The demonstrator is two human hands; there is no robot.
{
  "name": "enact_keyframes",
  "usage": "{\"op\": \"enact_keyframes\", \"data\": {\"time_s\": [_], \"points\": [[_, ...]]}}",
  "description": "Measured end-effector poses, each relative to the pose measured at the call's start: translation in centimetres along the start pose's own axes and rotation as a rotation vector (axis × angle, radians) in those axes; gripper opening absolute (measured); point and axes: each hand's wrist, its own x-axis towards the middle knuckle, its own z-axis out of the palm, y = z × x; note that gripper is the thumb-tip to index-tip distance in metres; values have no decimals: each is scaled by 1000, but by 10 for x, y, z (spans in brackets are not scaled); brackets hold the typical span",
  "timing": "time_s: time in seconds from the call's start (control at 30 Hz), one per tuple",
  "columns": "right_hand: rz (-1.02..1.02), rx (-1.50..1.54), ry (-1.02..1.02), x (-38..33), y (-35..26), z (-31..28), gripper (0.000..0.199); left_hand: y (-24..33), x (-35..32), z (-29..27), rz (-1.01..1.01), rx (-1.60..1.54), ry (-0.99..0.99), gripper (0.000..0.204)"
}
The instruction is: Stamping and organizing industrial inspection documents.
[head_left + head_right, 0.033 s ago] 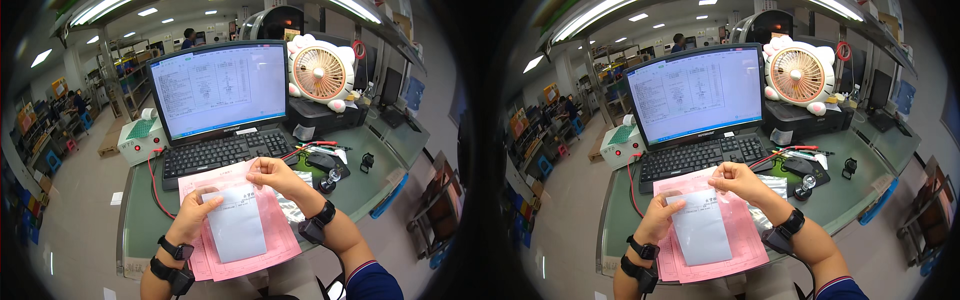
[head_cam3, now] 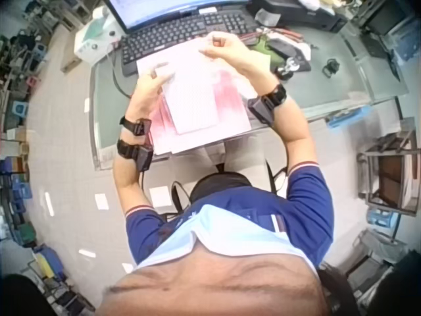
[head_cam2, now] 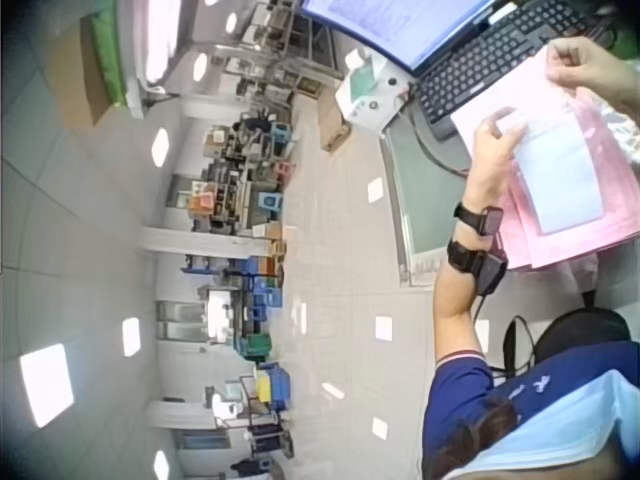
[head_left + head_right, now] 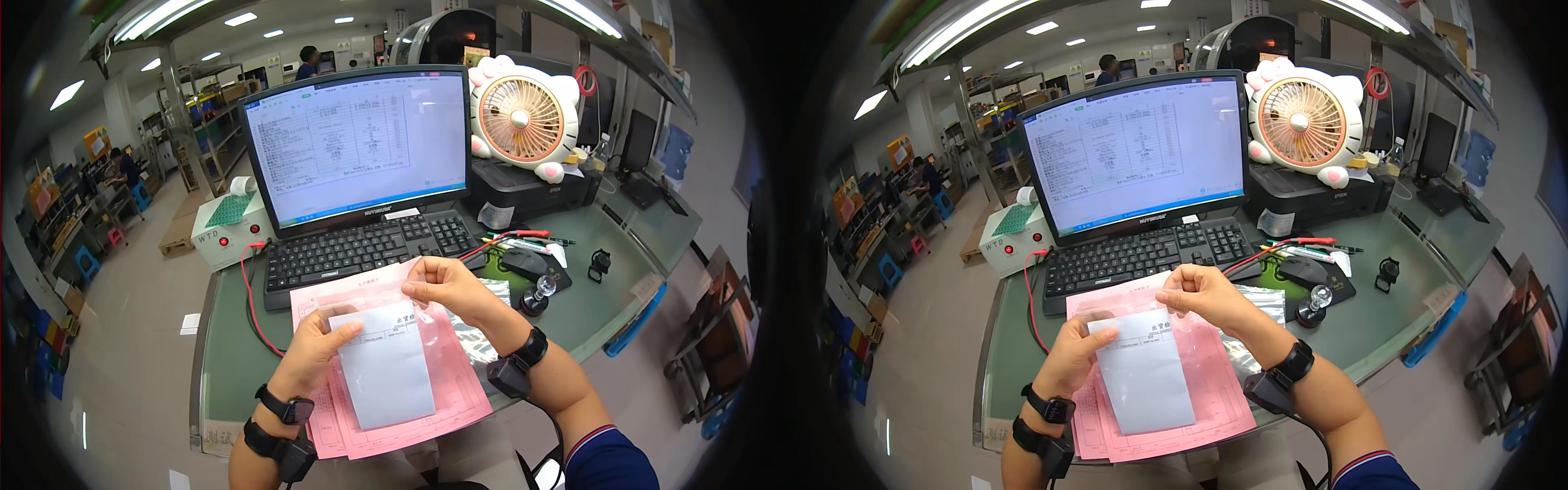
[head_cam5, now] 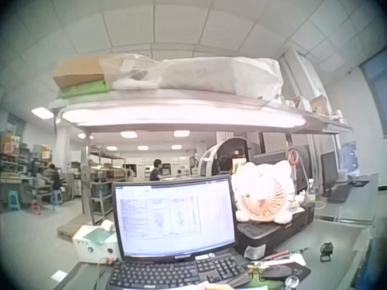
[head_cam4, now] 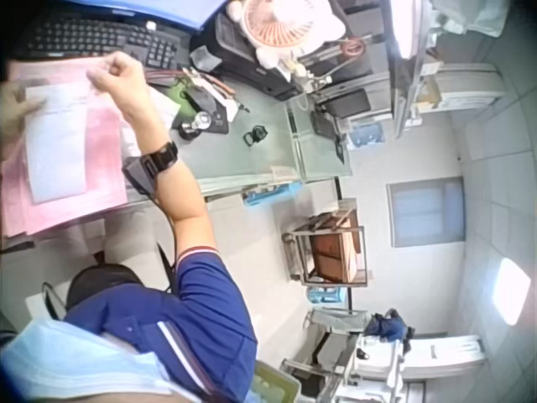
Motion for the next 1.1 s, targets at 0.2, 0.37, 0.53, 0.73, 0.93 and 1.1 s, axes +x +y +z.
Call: {"op": "enact_keyframes", "data": {"time_s": [0.2, 0.37, 0.53, 0.73, 0.93, 1.1], "points": [[-46, -41, -70, 1, 9, 10, 18, 24, 1, 1, 316, 586, 56, 33], [27, -63, -37, -2, 11, 23, 18, 23, -2, -4, 201, 521, 40, 22], [10, -73, -53, -1, 19, 19, 19, 29, -4, -9, 111, 658, -22, 21], [-135, -256, -170, -2, 30, 31, 20, 31, -7, -3, 194, 958, -46, 20], [-34, -199, -160, -5, 27, 36, 21, 21, -3, 5, 124, 791, -106, 19], [-101, -207, -187, -4, 32, 38, 21, 12, -1, 0, 152, 711, -130, 19]]}}
